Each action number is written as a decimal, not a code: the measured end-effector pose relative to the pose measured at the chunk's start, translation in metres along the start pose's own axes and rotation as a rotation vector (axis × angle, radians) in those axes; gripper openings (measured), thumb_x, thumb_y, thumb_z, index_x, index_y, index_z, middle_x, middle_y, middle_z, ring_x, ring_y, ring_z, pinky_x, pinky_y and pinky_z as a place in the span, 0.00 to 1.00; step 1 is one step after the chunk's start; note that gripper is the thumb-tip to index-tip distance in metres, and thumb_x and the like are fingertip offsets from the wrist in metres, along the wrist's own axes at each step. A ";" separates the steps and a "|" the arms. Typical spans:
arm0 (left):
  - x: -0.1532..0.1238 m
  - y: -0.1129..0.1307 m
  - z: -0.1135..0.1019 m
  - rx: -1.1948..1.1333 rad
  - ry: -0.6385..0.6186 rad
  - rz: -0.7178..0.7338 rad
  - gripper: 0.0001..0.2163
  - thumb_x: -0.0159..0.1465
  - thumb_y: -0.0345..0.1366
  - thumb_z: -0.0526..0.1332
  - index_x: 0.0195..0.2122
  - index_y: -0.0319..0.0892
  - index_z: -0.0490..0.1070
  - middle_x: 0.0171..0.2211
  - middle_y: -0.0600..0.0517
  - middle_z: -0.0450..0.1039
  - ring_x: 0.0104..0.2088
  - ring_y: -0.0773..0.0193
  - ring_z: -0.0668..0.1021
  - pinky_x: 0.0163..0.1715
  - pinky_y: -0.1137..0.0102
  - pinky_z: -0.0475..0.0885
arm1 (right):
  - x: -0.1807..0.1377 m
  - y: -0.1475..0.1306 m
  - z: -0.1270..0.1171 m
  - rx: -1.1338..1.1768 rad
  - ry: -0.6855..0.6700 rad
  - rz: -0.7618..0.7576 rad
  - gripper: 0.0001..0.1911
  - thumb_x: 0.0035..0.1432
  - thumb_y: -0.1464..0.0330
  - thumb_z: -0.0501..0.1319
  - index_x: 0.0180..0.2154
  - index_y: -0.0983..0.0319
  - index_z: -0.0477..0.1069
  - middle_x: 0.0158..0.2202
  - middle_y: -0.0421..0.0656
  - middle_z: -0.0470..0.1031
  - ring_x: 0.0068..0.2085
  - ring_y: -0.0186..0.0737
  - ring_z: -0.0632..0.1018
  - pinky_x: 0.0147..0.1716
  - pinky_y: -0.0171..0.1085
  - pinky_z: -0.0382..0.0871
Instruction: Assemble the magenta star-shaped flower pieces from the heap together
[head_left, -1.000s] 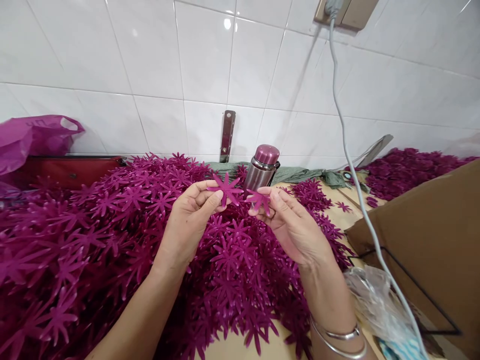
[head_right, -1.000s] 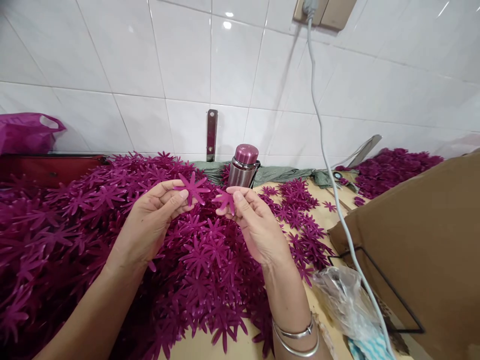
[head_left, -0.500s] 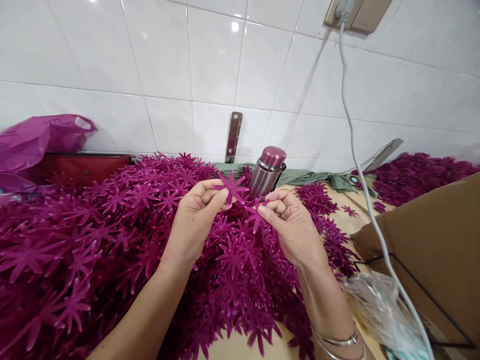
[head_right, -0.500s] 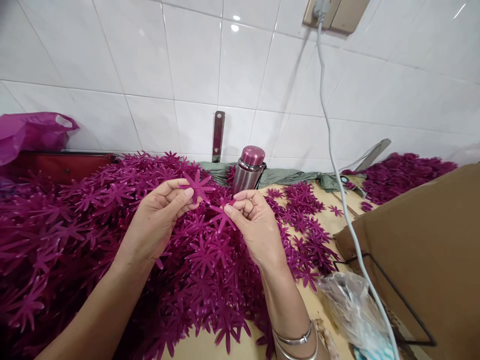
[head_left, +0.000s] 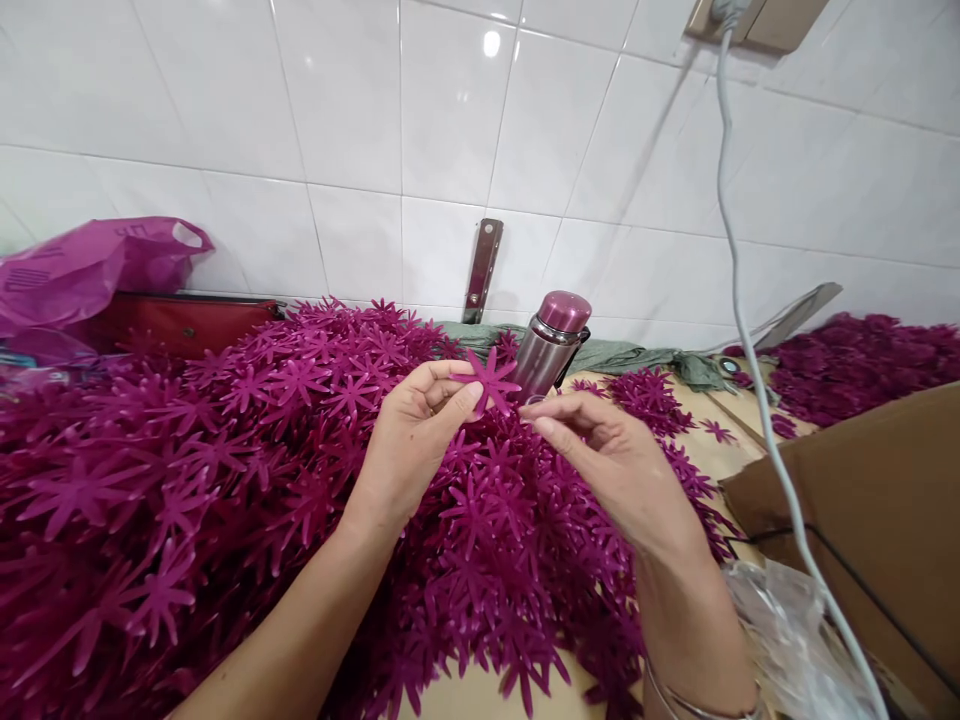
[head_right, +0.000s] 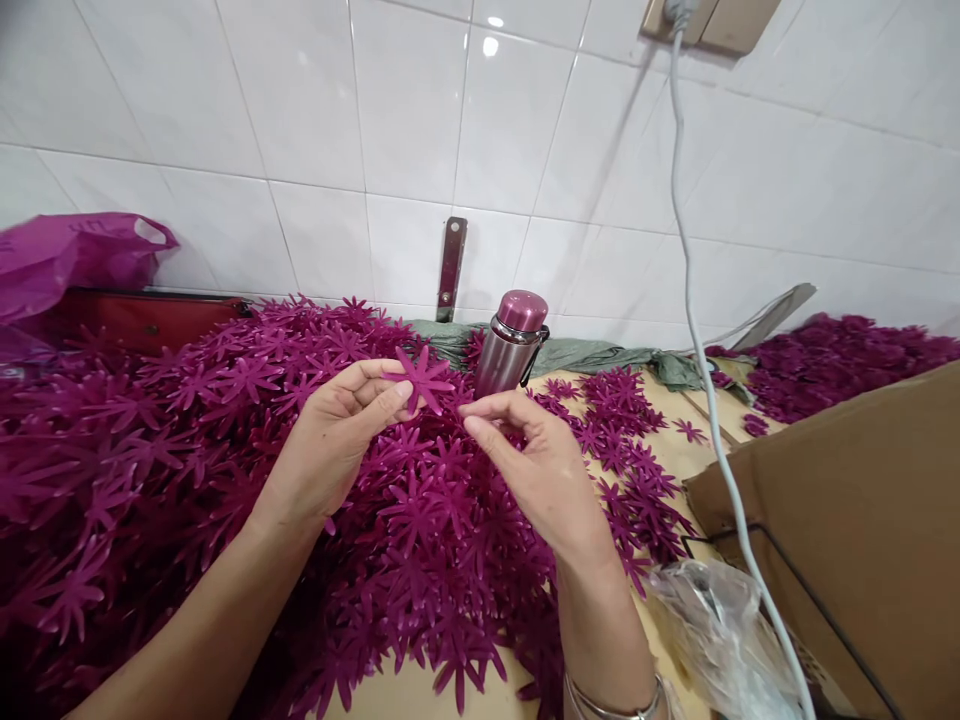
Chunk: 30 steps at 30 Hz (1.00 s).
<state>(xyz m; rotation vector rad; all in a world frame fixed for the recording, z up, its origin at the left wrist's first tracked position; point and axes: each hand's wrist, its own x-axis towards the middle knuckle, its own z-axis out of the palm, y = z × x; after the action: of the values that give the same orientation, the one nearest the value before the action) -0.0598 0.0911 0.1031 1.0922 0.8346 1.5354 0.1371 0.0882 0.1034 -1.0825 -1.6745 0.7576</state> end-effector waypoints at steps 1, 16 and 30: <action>-0.001 0.000 0.002 0.001 -0.011 -0.008 0.11 0.61 0.37 0.71 0.43 0.41 0.75 0.31 0.56 0.79 0.31 0.71 0.78 0.39 0.74 0.73 | 0.000 0.000 -0.001 0.011 0.069 -0.012 0.09 0.63 0.59 0.68 0.41 0.57 0.80 0.43 0.43 0.83 0.45 0.44 0.81 0.52 0.46 0.72; -0.007 -0.006 0.009 0.243 -0.071 0.039 0.15 0.63 0.38 0.69 0.50 0.43 0.74 0.46 0.49 0.79 0.44 0.64 0.80 0.46 0.70 0.75 | 0.005 0.007 0.024 0.507 0.158 0.139 0.16 0.53 0.56 0.73 0.35 0.57 0.72 0.30 0.37 0.79 0.32 0.38 0.77 0.38 0.38 0.73; -0.007 -0.013 0.009 0.186 -0.177 -0.039 0.19 0.64 0.37 0.69 0.55 0.41 0.71 0.46 0.48 0.79 0.43 0.66 0.80 0.48 0.68 0.76 | 0.002 0.004 0.033 0.321 0.152 0.044 0.12 0.61 0.58 0.68 0.37 0.59 0.72 0.27 0.35 0.71 0.28 0.32 0.69 0.29 0.32 0.64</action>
<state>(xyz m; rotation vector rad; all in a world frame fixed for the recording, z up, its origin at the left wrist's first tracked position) -0.0466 0.0874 0.0933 1.3188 0.8827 1.3268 0.1073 0.0915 0.0900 -0.9273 -1.3510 0.9136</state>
